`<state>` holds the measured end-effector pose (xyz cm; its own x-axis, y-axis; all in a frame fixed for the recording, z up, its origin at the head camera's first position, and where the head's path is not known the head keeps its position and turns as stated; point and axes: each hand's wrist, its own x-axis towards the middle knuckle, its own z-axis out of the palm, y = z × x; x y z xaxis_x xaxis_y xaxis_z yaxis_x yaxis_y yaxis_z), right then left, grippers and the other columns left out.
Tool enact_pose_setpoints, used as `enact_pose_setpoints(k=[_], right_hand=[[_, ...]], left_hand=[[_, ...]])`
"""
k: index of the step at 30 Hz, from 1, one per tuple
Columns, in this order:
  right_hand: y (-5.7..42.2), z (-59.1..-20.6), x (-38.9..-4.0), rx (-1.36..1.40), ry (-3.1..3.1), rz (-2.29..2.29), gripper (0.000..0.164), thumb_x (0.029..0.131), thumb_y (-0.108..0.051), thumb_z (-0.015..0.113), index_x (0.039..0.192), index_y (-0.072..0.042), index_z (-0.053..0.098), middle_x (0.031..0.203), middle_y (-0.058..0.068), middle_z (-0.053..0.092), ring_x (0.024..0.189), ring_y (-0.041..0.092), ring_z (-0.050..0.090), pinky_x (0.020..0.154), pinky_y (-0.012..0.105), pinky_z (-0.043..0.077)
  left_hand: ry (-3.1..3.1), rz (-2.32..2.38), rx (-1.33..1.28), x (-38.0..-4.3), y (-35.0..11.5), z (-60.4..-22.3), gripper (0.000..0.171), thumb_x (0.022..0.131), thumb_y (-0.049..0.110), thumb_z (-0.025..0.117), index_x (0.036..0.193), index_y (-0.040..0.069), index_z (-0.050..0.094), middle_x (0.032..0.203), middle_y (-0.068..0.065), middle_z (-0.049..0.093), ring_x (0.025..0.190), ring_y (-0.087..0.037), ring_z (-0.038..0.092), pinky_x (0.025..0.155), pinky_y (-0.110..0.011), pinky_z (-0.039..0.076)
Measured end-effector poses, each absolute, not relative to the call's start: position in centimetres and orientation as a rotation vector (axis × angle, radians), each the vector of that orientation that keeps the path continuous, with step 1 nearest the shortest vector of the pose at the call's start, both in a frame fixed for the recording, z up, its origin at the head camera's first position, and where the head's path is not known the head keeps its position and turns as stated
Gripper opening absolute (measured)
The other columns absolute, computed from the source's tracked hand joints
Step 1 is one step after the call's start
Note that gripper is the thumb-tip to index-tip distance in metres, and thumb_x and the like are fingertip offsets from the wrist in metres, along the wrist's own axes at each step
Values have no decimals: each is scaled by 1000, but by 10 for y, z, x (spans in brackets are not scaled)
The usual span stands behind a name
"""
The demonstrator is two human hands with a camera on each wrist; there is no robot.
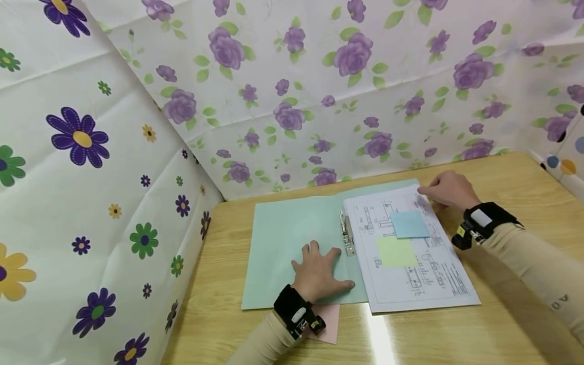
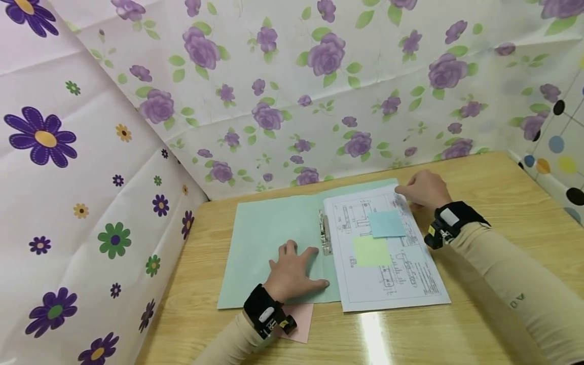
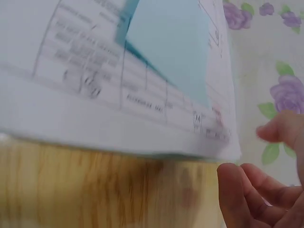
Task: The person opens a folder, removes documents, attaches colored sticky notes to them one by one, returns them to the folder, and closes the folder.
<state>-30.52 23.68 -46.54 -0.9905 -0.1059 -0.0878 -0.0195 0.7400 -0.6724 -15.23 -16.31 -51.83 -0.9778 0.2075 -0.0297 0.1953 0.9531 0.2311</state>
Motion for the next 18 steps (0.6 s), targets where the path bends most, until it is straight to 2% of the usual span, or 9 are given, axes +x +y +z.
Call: enact_pose_setpoints(k=[4, 8, 18], right_hand=[[225, -465, -307, -122, 2828, -1085, 38, 106, -32, 72, 94, 2, 81, 67, 8, 70, 64, 25, 69, 64, 39, 48], [215, -465, -309, -128, 2810, -1116, 33, 104, -27, 74, 99, 5, 80, 71, 8, 74, 63, 23, 70, 62, 36, 50], [222, -468, -311, -68, 2859, -1119, 42, 107, -33, 69, 107, 8, 81, 70, 10, 74, 65, 24, 69, 61, 37, 46]], left_hand=[[3052, 336, 308, -152, -163, -519, 89, 77, 77, 90, 152, 33, 69, 150, -25, 51, 140, -45, 49, 96, -89, 50], [3038, 289, 297, -153, -163, -518, 88, 79, 79, 87, 153, 36, 68, 151, -24, 51, 140, -44, 48, 97, -87, 52], [3062, 240, 295, -157, -163, -528, 94, 74, 85, 88, 153, 37, 67, 152, -22, 52, 141, -43, 50, 97, -88, 52]])
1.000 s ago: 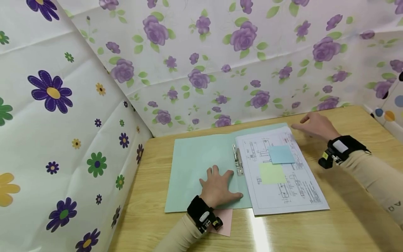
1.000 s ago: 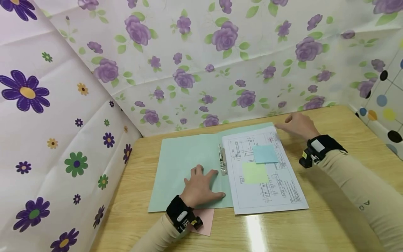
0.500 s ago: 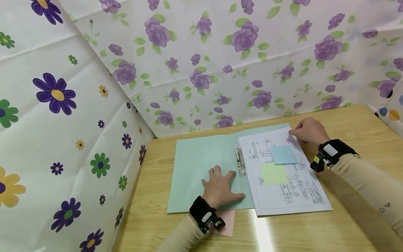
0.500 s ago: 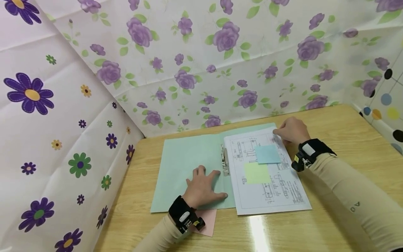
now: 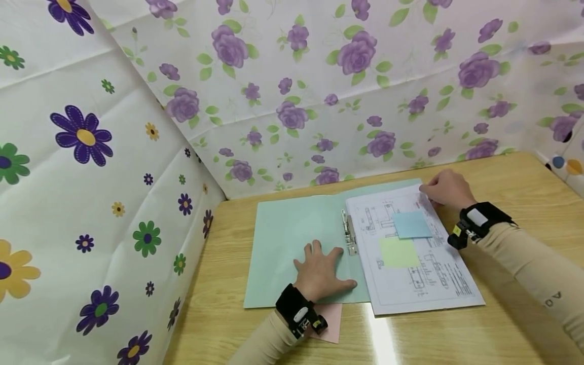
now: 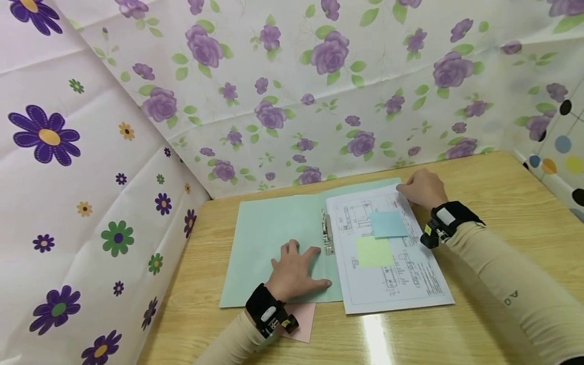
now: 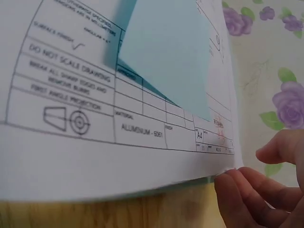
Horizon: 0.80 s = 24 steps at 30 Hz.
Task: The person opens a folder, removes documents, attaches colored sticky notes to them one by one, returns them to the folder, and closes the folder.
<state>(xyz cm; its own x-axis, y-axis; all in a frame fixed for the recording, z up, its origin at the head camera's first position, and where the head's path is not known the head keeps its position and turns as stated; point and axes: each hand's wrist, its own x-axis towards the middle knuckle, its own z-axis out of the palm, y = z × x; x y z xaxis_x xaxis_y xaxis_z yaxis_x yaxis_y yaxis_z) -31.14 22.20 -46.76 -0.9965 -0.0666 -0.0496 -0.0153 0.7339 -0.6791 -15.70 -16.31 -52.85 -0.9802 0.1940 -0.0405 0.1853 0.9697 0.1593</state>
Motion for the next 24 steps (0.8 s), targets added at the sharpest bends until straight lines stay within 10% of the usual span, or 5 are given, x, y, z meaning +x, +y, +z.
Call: enact_pose_setpoints(k=[24], right_hand=[[228, -478, -299, -57, 2861, -1184, 47, 110, -36, 64, 122, 8, 77, 97, 21, 80, 80, 26, 73, 70, 37, 53]], left_hand=[[3053, 346, 354, -155, -167, -528, 92, 77, 81, 88, 153, 32, 68, 146, -25, 50, 137, -46, 49, 93, -90, 50]])
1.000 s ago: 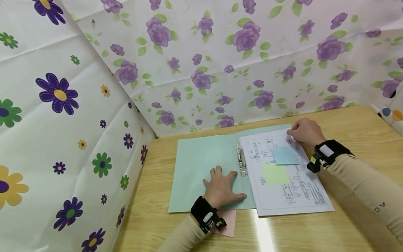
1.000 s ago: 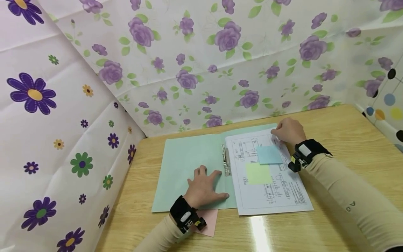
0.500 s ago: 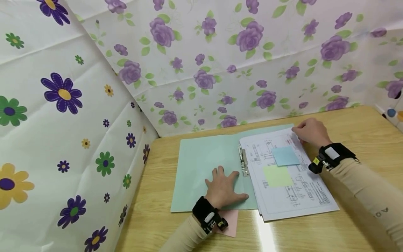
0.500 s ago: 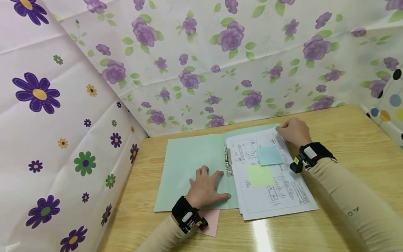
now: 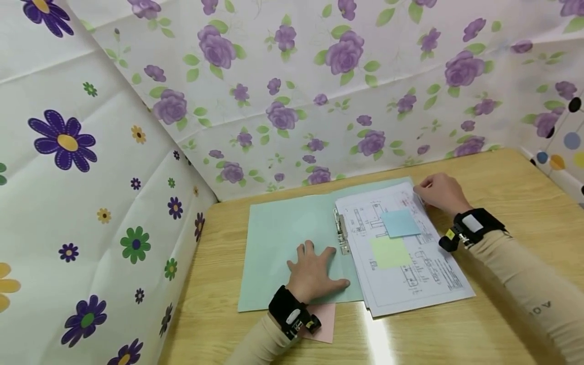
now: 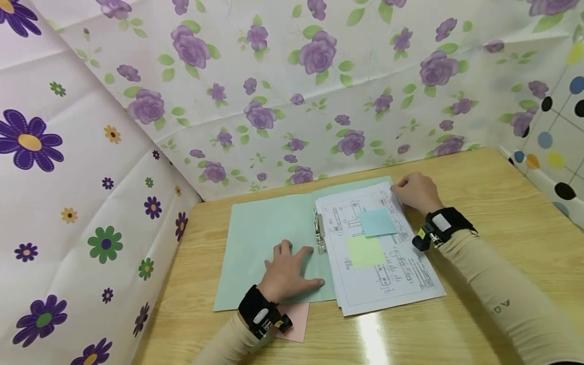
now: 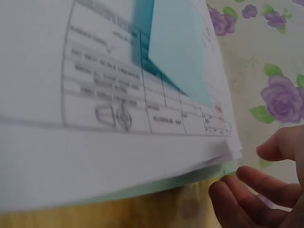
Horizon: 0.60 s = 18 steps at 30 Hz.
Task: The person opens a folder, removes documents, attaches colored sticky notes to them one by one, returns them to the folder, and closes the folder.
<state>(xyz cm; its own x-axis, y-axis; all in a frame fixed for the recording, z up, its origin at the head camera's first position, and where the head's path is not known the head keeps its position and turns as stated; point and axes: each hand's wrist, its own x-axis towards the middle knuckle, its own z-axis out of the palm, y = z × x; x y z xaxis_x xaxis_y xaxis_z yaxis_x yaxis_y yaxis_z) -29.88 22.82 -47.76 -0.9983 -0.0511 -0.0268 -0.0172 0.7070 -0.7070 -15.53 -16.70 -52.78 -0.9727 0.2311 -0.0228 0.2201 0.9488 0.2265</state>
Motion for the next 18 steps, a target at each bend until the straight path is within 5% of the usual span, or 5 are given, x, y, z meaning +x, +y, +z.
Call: enact_pose_setpoints(k=[8, 13, 18], right_hand=[[216, -452, -320, -473, 2891, -964, 53, 113, -31, 65, 149, 7, 63, 151, 41, 56, 135, 57, 57, 108, 70, 50], [204, -454, -334, -636, 2877, -765, 50, 107, -27, 73, 141, 10, 69, 138, 38, 68, 113, 46, 69, 98, 61, 54], [196, -462, -336, -612, 2853, -696, 48, 105, -28, 74, 134, 11, 73, 118, 30, 77, 89, 31, 64, 84, 48, 49]], left_hand=[[3028, 350, 335, -153, -167, -522, 88, 81, 78, 87, 155, 33, 67, 147, -25, 50, 135, -44, 49, 94, -87, 52], [3015, 392, 323, -150, -166, -516, 88, 81, 77, 87, 155, 33, 67, 148, -24, 50, 137, -44, 47, 96, -89, 50], [3021, 361, 311, -150, -165, -514, 89, 79, 78, 88, 155, 36, 66, 149, -24, 49, 140, -45, 46, 97, -88, 50]])
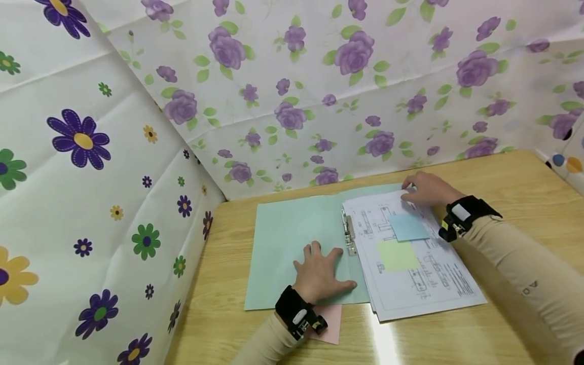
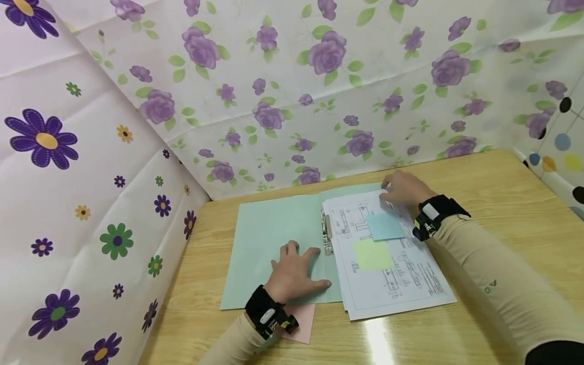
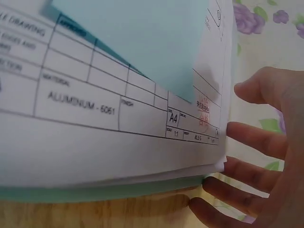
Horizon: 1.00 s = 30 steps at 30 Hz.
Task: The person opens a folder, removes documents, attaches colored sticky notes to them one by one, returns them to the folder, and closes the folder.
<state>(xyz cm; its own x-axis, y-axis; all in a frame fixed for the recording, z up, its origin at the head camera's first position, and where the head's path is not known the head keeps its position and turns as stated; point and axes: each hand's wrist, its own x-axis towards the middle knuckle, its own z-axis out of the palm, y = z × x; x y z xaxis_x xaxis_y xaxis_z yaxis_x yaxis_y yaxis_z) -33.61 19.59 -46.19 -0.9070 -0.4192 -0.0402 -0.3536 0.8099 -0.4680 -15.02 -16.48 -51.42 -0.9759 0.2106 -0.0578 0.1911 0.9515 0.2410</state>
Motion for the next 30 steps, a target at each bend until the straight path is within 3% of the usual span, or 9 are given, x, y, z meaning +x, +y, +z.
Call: enact_pose_setpoints(k=[3, 7, 13, 19, 24, 30], right_hand=[[196, -462, -332, -594, 2900, -700, 52, 106, -31, 74, 139, 9, 70, 134, 37, 70, 109, 47, 67, 95, 59, 55], [192, -450, -318, -713, 3003, -715, 54, 104, -36, 78, 143, 1, 71, 151, 38, 59, 139, 59, 56, 111, 75, 49], [173, -432, -276, -1325, 3013, -530, 58, 90, -44, 91, 139, -17, 76, 144, 19, 70, 135, 47, 65, 105, 70, 57], [139, -427, -218, -1878, 2733, -258, 75, 81, -62, 92, 145, -30, 69, 150, 8, 71, 140, 38, 66, 112, 71, 56], [122, -438, -180, -2079, 2547, -36, 78, 84, -76, 85, 148, -34, 67, 155, 0, 69, 148, 33, 64, 117, 66, 55], [114, -452, -158, -2241, 2413, 108, 70, 88, -79, 79, 145, -41, 64, 159, -4, 66, 154, 30, 61, 118, 60, 56]], left_hand=[[3023, 343, 310, -152, -164, -516, 89, 80, 77, 88, 155, 36, 66, 149, -24, 49, 140, -44, 46, 97, -88, 51], [3027, 354, 323, -152, -165, -516, 89, 80, 77, 88, 154, 33, 66, 148, -24, 50, 139, -44, 47, 96, -88, 52], [3031, 370, 355, -150, -165, -513, 88, 80, 74, 88, 154, 30, 67, 146, -26, 51, 137, -47, 49, 93, -87, 52], [3043, 297, 346, -153, -168, -519, 90, 81, 81, 84, 156, 36, 64, 148, -24, 51, 139, -44, 51, 93, -83, 55], [3016, 248, 334, -146, -162, -502, 88, 82, 77, 87, 155, 33, 65, 147, -24, 52, 137, -43, 51, 92, -80, 57], [3021, 240, 317, -138, -158, -486, 85, 85, 74, 86, 155, 31, 65, 148, -24, 53, 140, -45, 51, 94, -81, 56]])
